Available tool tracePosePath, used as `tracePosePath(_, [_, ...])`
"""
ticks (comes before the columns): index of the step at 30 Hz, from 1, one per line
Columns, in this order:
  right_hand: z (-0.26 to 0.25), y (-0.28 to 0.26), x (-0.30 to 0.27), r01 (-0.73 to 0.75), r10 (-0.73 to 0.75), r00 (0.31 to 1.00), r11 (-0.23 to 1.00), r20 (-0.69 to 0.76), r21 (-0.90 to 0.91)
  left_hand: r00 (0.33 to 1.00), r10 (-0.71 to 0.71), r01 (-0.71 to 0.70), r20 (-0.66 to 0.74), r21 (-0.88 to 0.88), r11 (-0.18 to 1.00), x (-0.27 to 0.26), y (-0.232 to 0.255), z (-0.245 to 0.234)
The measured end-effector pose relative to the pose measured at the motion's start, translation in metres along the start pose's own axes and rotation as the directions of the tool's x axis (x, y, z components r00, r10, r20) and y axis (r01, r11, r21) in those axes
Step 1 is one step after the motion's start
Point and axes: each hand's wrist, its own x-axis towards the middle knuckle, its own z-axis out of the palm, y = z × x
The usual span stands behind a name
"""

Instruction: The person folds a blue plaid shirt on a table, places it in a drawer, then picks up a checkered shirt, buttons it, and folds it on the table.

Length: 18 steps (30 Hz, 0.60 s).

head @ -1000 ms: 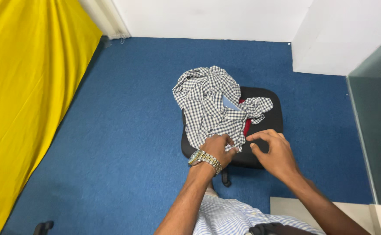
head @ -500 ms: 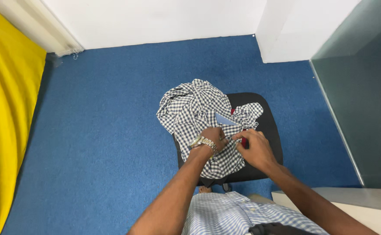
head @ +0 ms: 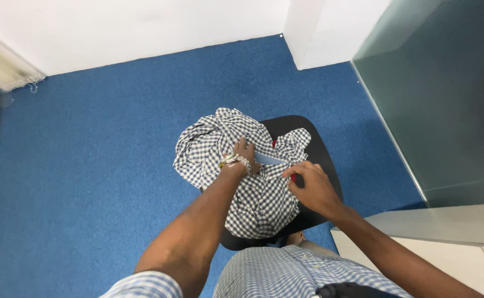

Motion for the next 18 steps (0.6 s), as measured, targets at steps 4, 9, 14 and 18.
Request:
tracePosePath(4, [-0.005, 0.004, -0.001, -0.117, 0.117, 0.993, 0.993, 0.03, -0.013, 0.998, 0.036, -0.038, 0.06, 0.027, 0.999, 0.029, -0.005, 0.012])
tracePosePath(9, [-0.007, 0.012, -0.005, -0.056, 0.056, 0.998, 0.998, -0.014, 0.019, 0.996, 0.062, -0.068, 0.064, 0.089, 0.994, 0.034, -0.015, 0.014])
tracePosePath(14, [-0.01, 0.017, -0.008, -0.144, 0.143, 0.989, 0.988, 0.023, 0.055, 0.998, 0.035, -0.041, 0.043, 0.127, 0.991, 0.026, -0.003, -0.004])
tracePosePath(18, [-0.012, 0.021, -0.009, -0.155, 0.152, 0.988, 0.985, 0.034, 0.076, 0.993, 0.107, -0.117, 0.056, 0.21, 0.971, 0.018, 0.015, 0.0])
